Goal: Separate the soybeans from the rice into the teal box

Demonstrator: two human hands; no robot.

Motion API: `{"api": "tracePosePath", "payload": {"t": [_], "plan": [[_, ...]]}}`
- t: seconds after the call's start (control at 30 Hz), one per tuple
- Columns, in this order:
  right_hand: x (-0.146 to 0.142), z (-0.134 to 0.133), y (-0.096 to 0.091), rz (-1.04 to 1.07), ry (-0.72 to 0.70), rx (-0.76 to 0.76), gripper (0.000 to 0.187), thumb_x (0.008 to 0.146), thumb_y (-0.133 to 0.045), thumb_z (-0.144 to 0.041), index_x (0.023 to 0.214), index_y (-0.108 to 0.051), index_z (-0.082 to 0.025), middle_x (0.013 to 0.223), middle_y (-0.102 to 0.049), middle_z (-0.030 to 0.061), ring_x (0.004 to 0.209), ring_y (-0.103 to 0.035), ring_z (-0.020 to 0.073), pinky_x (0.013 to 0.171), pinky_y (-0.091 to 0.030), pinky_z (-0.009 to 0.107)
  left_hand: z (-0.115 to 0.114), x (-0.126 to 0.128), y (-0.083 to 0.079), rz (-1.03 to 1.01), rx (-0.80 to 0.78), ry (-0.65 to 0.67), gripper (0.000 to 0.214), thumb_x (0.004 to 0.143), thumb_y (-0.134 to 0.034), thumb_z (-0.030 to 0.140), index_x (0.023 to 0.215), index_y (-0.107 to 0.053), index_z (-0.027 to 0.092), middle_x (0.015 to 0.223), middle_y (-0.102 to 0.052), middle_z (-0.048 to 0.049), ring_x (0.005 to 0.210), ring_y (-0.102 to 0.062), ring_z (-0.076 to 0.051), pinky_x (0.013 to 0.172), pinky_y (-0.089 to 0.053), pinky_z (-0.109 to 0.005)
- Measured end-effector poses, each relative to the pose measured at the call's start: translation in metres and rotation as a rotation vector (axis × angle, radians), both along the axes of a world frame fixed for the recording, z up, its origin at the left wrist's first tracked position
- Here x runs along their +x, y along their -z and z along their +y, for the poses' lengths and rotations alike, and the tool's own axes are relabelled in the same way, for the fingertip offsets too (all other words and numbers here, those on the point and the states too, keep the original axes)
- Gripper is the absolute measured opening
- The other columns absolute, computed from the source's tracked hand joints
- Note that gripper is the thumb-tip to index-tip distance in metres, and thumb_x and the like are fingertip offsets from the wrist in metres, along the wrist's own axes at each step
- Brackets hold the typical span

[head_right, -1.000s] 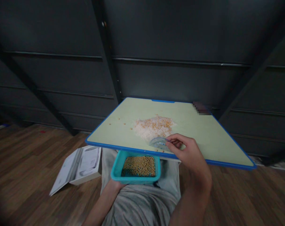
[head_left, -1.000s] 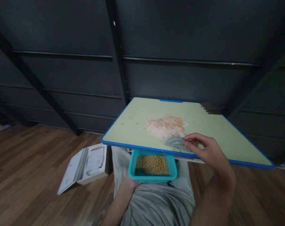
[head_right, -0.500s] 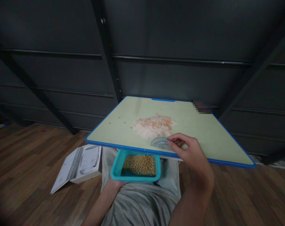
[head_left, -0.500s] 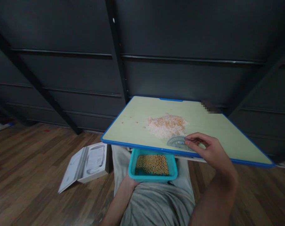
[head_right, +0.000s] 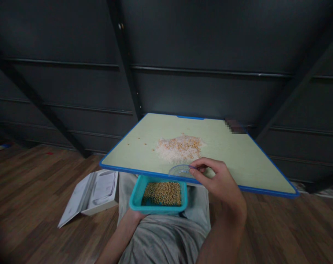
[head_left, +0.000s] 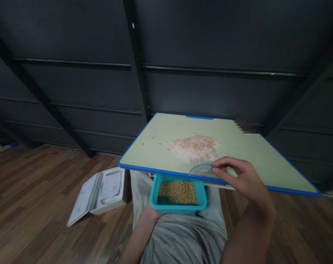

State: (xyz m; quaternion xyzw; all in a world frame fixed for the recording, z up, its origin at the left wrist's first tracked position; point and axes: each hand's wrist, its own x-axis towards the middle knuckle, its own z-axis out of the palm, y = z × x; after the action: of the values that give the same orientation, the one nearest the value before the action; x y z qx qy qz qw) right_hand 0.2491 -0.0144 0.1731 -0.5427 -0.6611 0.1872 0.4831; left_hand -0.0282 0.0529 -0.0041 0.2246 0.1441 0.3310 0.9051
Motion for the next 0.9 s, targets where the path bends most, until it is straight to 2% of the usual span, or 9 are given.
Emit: {"api": "tracePosePath", "payload": {"t": [0.2,0.4,0.6,0.73,0.9], "plan": [[-0.012,0.010,0.001,-0.033,-0.076,-0.020,0.011,0.093,-0.078,-0.034,0.089,-0.083,-0.025,0.082,-0.083,0.0035,0.075,-0.074,0.0228,0.072,-0.062,0.035,-0.001,-0.001,-0.002,0.032,-0.001,0.000,0.088,0.068,-0.088,0.030,0.153,-0.068,0.031,0.141,-0.082,-0.0083,0.139,-0.070,-0.039,0.115,-0.057,-0.049],[-0.011,0.028,0.009,-0.027,0.169,0.096,0.015,0.095,-0.076,-0.035,0.096,-0.083,-0.023,0.095,-0.086,0.0077,0.084,-0.078,0.0266,0.076,-0.060,0.038,-0.003,0.006,-0.018,0.019,0.076,-0.025,0.092,0.067,-0.095,0.037,0.154,-0.067,0.029,0.142,-0.081,-0.0106,0.134,-0.073,-0.040,0.117,-0.055,-0.050],[0.004,0.029,0.017,0.037,0.257,0.108,0.019,0.094,-0.078,-0.041,0.097,-0.083,-0.023,0.097,-0.086,0.0087,0.086,-0.078,0.0282,0.080,-0.060,0.041,-0.004,0.007,-0.024,-0.006,0.098,-0.026,0.097,0.067,-0.097,0.041,0.158,-0.064,0.029,0.140,-0.082,-0.0127,0.132,-0.075,-0.042,0.117,-0.054,-0.053],[0.007,0.021,0.015,0.084,0.165,0.057,0.016,0.089,-0.081,-0.039,0.093,-0.084,-0.023,0.095,-0.086,0.0080,0.086,-0.078,0.0279,0.081,-0.062,0.041,-0.002,0.007,-0.014,0.022,0.084,-0.050,0.095,0.067,-0.094,0.036,0.157,-0.064,0.029,0.140,-0.083,-0.0120,0.136,-0.072,-0.043,0.120,-0.052,-0.056],[-0.001,0.017,0.011,0.085,0.020,-0.019,0.011,0.088,-0.082,-0.036,0.088,-0.085,-0.025,0.090,-0.085,0.0058,0.083,-0.078,0.0256,0.079,-0.063,0.039,-0.002,0.002,-0.001,0.110,-0.025,-0.133,0.083,0.066,-0.091,0.038,0.147,-0.073,0.028,0.131,-0.086,-0.0074,0.142,-0.069,-0.043,0.122,-0.051,-0.054]]}}
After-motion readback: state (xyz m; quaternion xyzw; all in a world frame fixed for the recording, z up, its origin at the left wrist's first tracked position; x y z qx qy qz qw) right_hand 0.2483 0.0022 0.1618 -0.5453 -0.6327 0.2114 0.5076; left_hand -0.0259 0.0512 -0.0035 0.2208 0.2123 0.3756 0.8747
